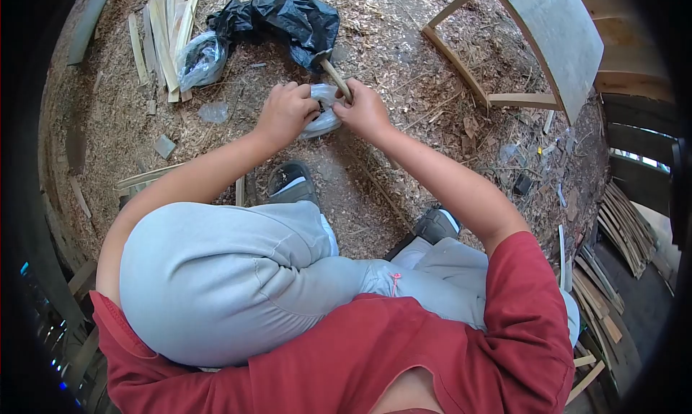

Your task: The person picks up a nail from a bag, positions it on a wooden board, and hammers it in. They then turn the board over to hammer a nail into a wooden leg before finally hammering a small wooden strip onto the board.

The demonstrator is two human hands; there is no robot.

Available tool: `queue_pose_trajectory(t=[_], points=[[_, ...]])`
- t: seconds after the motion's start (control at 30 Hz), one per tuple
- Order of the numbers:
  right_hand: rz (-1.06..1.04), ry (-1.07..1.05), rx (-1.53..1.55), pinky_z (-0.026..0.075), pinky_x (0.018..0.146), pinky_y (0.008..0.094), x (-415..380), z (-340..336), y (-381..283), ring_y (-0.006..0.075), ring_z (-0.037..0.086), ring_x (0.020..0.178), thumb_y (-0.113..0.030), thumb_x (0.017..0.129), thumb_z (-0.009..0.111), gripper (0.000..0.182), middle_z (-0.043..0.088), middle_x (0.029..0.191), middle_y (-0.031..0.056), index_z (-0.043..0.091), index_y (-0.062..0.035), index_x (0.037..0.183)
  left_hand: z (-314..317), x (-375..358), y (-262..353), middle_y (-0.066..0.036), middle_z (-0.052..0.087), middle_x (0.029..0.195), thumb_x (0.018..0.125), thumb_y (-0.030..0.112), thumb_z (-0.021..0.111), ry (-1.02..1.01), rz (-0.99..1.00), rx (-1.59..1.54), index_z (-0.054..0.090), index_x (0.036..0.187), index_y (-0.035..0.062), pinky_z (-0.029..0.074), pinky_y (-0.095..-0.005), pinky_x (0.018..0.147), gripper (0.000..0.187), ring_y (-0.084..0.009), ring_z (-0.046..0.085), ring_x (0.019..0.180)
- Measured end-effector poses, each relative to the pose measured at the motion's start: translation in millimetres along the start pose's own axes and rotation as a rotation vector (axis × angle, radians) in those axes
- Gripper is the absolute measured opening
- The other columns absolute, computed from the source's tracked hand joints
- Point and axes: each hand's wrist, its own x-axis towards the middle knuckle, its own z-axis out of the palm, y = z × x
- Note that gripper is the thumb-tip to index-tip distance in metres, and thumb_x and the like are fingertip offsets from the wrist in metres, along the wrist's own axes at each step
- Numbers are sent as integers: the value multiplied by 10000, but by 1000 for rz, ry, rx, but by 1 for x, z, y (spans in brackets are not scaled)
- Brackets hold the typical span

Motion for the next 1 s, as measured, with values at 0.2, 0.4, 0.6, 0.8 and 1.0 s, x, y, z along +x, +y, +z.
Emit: queue_pose_trajectory(t=[0.2,0.4,0.6,0.8,1.0], points=[[-10,0,19,562,732,445,-2,1,6,329,726,784,-196,865,795,251,722,839,149,680,-43,1026,7,1,1,-61,618,919,815,166,812,-20,-4,24,758,869,105,462,-456,812,97,-296,611,947],[-22,11,49,560,723,438,-3,3,11,326,717,761,-196,866,793,251,717,828,149,677,-39,1023,6,4,-7,-81,627,932,866,119,779,-72,-67,-182,729,943,61,478,-427,827,108,-299,616,932],[-3,-12,139,555,707,403,-8,-3,12,261,707,736,-208,878,787,243,714,814,119,685,-48,1030,-10,4,-31,19,682,1005,1027,168,724,-313,-388,-923,706,1062,49,490,-335,958,125,-102,617,1011],[15,-8,112,555,708,399,-13,-6,9,249,709,745,-206,878,782,236,718,825,115,694,-55,1037,-16,5,-39,0,725,1054,1056,163,696,-424,-476,-1249,689,1194,61,501,-309,982,171,-104,658,1026],[0,-6,126,559,716,412,-10,-5,12,274,716,760,-218,878,774,249,725,839,127,695,-49,1044,-24,10,-35,2,748,1021,999,203,760,-484,-388,-830,770,1110,88,484,-326,961,160,-121,680,1004]])
